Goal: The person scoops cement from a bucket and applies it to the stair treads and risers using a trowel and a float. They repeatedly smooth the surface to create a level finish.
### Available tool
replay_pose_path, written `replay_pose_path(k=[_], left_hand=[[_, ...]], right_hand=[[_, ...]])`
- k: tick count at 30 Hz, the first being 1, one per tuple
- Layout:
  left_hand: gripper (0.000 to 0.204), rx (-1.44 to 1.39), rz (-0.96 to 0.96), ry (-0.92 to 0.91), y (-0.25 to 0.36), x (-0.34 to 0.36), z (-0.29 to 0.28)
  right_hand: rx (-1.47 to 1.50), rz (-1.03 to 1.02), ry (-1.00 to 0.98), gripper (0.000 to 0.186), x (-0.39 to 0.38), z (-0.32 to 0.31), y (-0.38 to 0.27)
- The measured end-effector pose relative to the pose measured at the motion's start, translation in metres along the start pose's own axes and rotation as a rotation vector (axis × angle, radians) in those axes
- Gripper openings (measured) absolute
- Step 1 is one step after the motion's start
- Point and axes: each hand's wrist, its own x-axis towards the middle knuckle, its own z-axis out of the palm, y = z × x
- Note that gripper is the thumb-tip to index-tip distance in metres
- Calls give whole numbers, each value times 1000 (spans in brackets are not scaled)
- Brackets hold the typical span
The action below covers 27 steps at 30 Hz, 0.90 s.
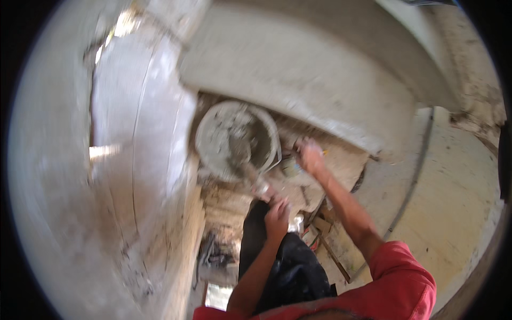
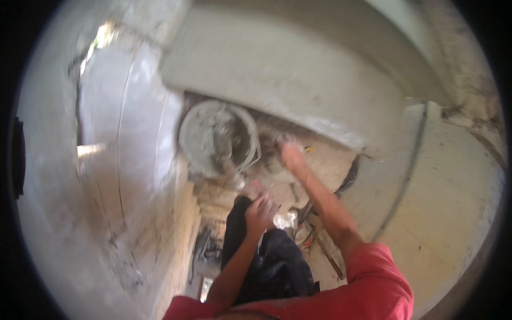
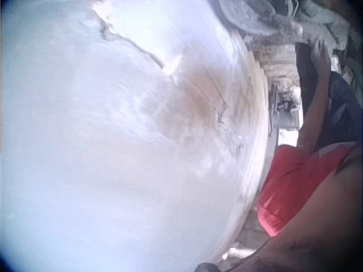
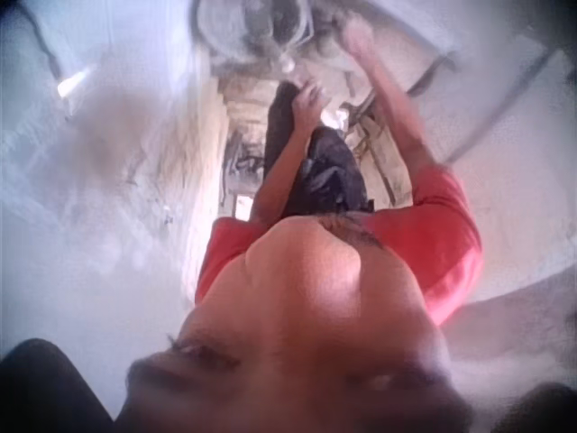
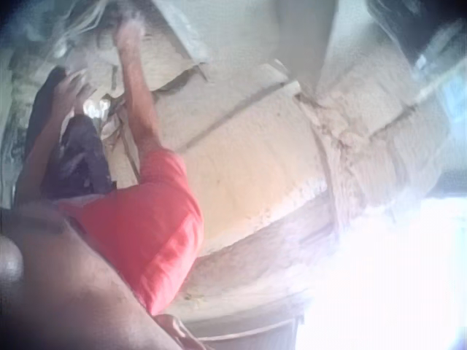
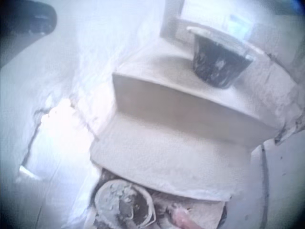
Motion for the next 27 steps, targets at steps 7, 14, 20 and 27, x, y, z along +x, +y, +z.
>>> replay_pose_path(k=[7,14,20,27], left_hand=[[35,-58,-462,-188,70,-39,-29],[40,-208,-376,-7,93,-9,-16],[53,-557,-459,131,69,70,48],[50,-723,-408,38,61,82,64]], right_hand=[[368,243,160,14,-90,-159,-33],[1345,512,8,20,-76,-273,-62],[1060,160,-169,30,22,-305,-105],[229,-611,259,32,67,-370,-181]])
